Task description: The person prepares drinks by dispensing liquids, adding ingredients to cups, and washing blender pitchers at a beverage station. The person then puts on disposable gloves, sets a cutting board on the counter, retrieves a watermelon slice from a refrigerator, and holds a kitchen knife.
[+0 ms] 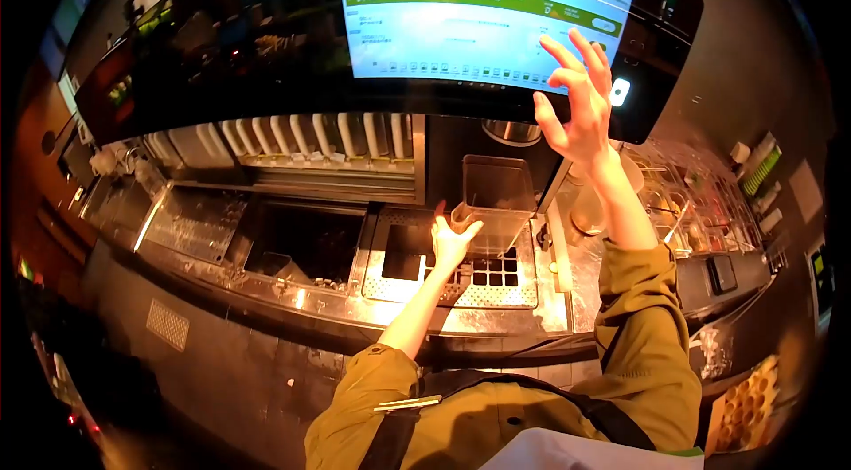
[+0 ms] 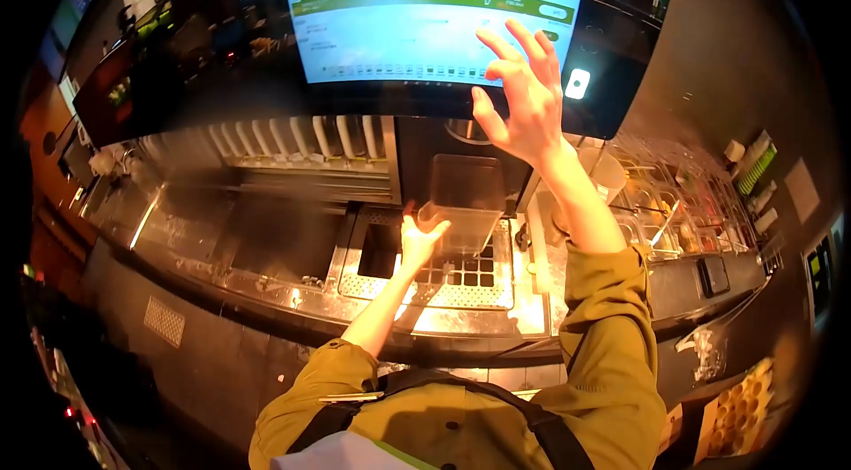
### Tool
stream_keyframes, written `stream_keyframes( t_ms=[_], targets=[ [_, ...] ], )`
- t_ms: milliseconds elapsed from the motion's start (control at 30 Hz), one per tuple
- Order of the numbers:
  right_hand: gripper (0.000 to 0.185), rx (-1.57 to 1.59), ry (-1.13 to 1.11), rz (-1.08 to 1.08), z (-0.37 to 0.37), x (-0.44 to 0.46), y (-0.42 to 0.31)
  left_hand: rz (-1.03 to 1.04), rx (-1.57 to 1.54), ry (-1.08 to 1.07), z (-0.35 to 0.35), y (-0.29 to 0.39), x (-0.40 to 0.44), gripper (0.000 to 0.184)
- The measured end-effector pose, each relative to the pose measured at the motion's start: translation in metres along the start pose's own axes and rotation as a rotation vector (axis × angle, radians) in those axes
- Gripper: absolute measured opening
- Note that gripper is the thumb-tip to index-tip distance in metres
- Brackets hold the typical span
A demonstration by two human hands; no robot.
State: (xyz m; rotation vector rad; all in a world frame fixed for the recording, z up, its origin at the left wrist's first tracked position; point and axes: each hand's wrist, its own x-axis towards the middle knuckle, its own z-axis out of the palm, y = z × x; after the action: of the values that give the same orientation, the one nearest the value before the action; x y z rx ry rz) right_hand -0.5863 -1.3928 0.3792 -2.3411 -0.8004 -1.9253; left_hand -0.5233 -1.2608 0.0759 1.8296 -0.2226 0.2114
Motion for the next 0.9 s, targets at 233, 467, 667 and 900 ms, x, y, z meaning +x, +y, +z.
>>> stream_keyframes(
  t_ms=[233, 467, 667, 900],
  targets=[
    [0.015, -0.117, 0.075, 0.038, 0.024, -0.003, -0.012, 0.056, -0.276, 0.28, -0.151, -0.079, -0.04, 0.044],
    [0.021, 0.449, -0.236, 0.022, 0.086, -0.046, -0.202, -0.267, 0.108, 0.804, -0.433, -0.226, -0.134, 0.023],
    [0.036, 0.944, -0.719, 0.51, 0.231, -0.054, -0.425, 0.002, 0.434, 0.561, -0.548, -0.204, -0.116, 0.046],
    [0.05, 0.934, -1.527, 0.253, 0.365, -0.021, -0.54, -0.534, -0.116, 0.173, -0.693, -0.273, -0.101, 0.045]
  ],
)
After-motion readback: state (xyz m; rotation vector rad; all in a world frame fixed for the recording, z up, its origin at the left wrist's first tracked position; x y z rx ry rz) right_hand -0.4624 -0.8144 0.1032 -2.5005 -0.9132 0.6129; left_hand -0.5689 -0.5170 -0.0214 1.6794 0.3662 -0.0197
